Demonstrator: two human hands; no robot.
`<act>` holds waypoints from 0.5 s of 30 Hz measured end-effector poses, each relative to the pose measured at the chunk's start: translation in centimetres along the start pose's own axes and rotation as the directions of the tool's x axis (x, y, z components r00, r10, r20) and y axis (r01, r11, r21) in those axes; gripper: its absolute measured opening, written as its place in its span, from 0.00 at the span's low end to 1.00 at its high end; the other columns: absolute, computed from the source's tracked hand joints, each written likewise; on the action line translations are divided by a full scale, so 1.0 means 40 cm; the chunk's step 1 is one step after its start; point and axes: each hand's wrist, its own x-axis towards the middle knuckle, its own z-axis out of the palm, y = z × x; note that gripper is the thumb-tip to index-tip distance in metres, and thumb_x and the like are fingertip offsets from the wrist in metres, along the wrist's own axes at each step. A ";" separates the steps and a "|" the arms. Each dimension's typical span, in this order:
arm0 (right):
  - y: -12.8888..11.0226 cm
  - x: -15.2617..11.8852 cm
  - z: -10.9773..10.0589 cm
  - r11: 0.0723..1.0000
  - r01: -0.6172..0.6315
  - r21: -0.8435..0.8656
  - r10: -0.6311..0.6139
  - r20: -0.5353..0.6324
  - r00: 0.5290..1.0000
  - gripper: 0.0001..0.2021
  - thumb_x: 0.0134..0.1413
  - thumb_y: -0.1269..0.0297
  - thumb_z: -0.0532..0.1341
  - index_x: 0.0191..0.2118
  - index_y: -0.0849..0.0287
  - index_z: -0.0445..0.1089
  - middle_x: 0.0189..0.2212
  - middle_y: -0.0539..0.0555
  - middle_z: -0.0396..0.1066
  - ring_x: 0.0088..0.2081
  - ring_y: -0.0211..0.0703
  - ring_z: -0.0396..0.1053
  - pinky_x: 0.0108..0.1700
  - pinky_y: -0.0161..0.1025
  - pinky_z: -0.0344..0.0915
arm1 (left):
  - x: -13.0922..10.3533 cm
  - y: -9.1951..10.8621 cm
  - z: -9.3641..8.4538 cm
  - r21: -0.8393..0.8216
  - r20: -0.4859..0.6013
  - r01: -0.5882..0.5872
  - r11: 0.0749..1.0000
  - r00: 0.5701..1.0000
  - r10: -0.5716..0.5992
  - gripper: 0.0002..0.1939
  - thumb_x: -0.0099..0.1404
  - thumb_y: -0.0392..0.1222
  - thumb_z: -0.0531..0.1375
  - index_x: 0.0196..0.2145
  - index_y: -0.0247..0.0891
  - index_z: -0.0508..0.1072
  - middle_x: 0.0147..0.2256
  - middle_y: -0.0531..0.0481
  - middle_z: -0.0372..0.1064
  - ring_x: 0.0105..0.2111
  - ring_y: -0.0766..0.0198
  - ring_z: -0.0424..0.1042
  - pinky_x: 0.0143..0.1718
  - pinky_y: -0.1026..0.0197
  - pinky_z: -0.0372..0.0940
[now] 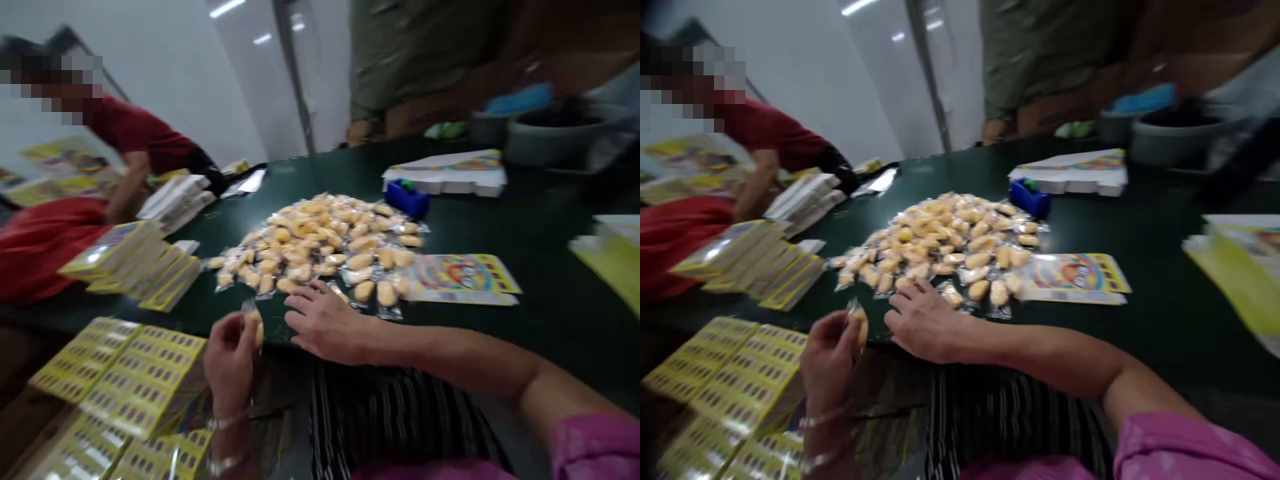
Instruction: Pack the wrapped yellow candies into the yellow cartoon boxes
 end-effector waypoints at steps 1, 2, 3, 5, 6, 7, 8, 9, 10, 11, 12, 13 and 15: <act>0.019 -0.079 -0.021 0.996 -0.085 0.006 0.085 -0.056 0.995 0.09 0.59 0.61 0.63 0.41 0.63 0.70 0.47 0.59 0.69 0.54 0.55 0.62 0.57 0.55 0.57 | 0.045 0.017 0.055 0.020 0.098 -0.116 0.993 0.989 0.113 0.23 0.59 0.57 0.61 0.43 0.35 0.71 0.36 0.46 0.73 0.34 0.60 0.72 0.38 0.58 0.68; 0.046 -0.165 -0.039 0.984 -0.178 0.010 0.178 -0.109 0.978 0.10 0.57 0.62 0.64 0.42 0.63 0.70 0.49 0.60 0.69 0.54 0.55 0.62 0.57 0.54 0.57 | 0.076 0.030 0.107 0.064 0.214 -0.225 0.972 0.955 0.207 0.23 0.61 0.57 0.58 0.44 0.34 0.72 0.37 0.44 0.73 0.36 0.58 0.73 0.41 0.54 0.69; 0.078 -0.256 -0.054 0.959 -0.285 0.006 0.282 -0.154 0.947 0.12 0.56 0.64 0.65 0.44 0.62 0.70 0.50 0.60 0.69 0.54 0.55 0.63 0.57 0.54 0.57 | 0.089 0.040 0.152 0.066 0.282 -0.289 0.955 0.924 0.260 0.22 0.60 0.55 0.58 0.43 0.34 0.73 0.40 0.41 0.73 0.42 0.53 0.72 0.48 0.50 0.66; 0.142 -0.432 -0.084 0.850 -0.526 -0.029 0.500 -0.273 0.822 0.14 0.55 0.65 0.65 0.46 0.63 0.70 0.52 0.64 0.67 0.54 0.57 0.64 0.55 0.56 0.58 | 0.063 0.048 0.220 0.125 0.363 -0.433 0.893 0.857 0.366 0.23 0.59 0.53 0.60 0.46 0.33 0.75 0.52 0.34 0.67 0.56 0.43 0.63 0.59 0.41 0.54; 0.163 -0.509 -0.098 0.787 -0.616 -0.042 0.567 -0.345 0.748 0.13 0.56 0.65 0.63 0.46 0.63 0.70 0.52 0.65 0.68 0.54 0.58 0.64 0.56 0.57 0.58 | 0.028 0.046 0.244 0.192 0.385 -0.533 0.824 0.813 0.436 0.25 0.60 0.53 0.59 0.50 0.33 0.74 0.58 0.31 0.61 0.61 0.40 0.56 0.61 0.38 0.49; 0.172 -0.573 -0.109 0.734 -0.679 -0.028 0.607 -0.421 0.674 0.12 0.58 0.64 0.62 0.46 0.63 0.70 0.51 0.65 0.69 0.53 0.58 0.65 0.55 0.56 0.59 | -0.016 0.044 0.262 0.264 0.417 -0.621 0.738 0.763 0.494 0.27 0.63 0.53 0.58 0.54 0.35 0.71 0.62 0.30 0.54 0.64 0.39 0.51 0.61 0.37 0.48; 0.165 -0.624 -0.115 0.695 -0.718 0.019 0.642 -0.466 0.609 0.11 0.59 0.63 0.60 0.45 0.63 0.70 0.49 0.64 0.70 0.51 0.56 0.67 0.53 0.54 0.61 | -0.064 0.042 0.278 0.300 0.465 -0.694 0.655 0.705 0.535 0.28 0.63 0.54 0.58 0.57 0.37 0.69 0.64 0.31 0.49 0.65 0.39 0.47 0.60 0.36 0.48; 0.143 -0.660 -0.116 0.681 -0.726 0.099 0.678 -0.461 0.573 0.09 0.61 0.63 0.59 0.42 0.62 0.70 0.45 0.62 0.72 0.48 0.53 0.69 0.50 0.50 0.63 | -0.109 0.044 0.293 0.295 0.523 -0.759 0.581 0.637 0.567 0.28 0.63 0.54 0.59 0.58 0.40 0.68 0.65 0.32 0.47 0.65 0.38 0.45 0.60 0.35 0.48; 0.109 -0.682 -0.108 0.685 -0.703 0.190 0.711 -0.384 0.589 0.07 0.62 0.63 0.57 0.39 0.61 0.70 0.41 0.59 0.73 0.43 0.49 0.70 0.47 0.45 0.65 | -0.146 0.050 0.310 0.280 0.575 -0.807 0.520 0.575 0.582 0.29 0.63 0.54 0.60 0.59 0.43 0.68 0.66 0.34 0.46 0.66 0.37 0.44 0.60 0.34 0.47; 0.066 -0.693 -0.093 0.685 -0.672 0.282 0.729 -0.255 0.636 0.08 0.63 0.65 0.56 0.35 0.60 0.69 0.36 0.56 0.73 0.38 0.45 0.70 0.42 0.41 0.65 | -0.171 0.061 0.329 0.255 0.614 -0.844 0.472 0.519 0.595 0.29 0.62 0.54 0.60 0.60 0.46 0.67 0.66 0.35 0.45 0.66 0.36 0.43 0.60 0.33 0.46; 0.019 -0.696 -0.070 0.686 -0.643 0.340 0.707 -0.104 0.700 0.09 0.63 0.66 0.54 0.32 0.60 0.69 0.31 0.54 0.72 0.35 0.43 0.70 0.39 0.39 0.64 | -0.181 0.076 0.351 0.218 0.650 -0.876 0.430 0.459 0.606 0.29 0.63 0.55 0.60 0.60 0.48 0.67 0.66 0.36 0.45 0.66 0.36 0.42 0.60 0.33 0.46; -0.027 -0.692 -0.041 0.695 -0.629 0.347 0.673 -0.005 0.740 0.10 0.62 0.67 0.55 0.30 0.61 0.69 0.29 0.54 0.71 0.34 0.43 0.69 0.39 0.39 0.63 | -0.176 0.094 0.375 0.170 0.688 -0.905 0.391 0.393 0.611 0.29 0.63 0.54 0.60 0.61 0.50 0.66 0.67 0.38 0.45 0.66 0.37 0.42 0.60 0.34 0.45; -0.101 -0.672 0.027 0.637 -0.664 0.392 0.621 0.250 0.743 0.09 0.59 0.71 0.55 0.28 0.62 0.68 0.27 0.53 0.70 0.31 0.40 0.67 0.35 0.36 0.61 | -0.131 0.129 0.427 0.063 0.760 -0.944 0.324 0.256 0.597 0.26 0.66 0.53 0.57 0.61 0.54 0.65 0.66 0.41 0.47 0.66 0.40 0.43 0.61 0.35 0.45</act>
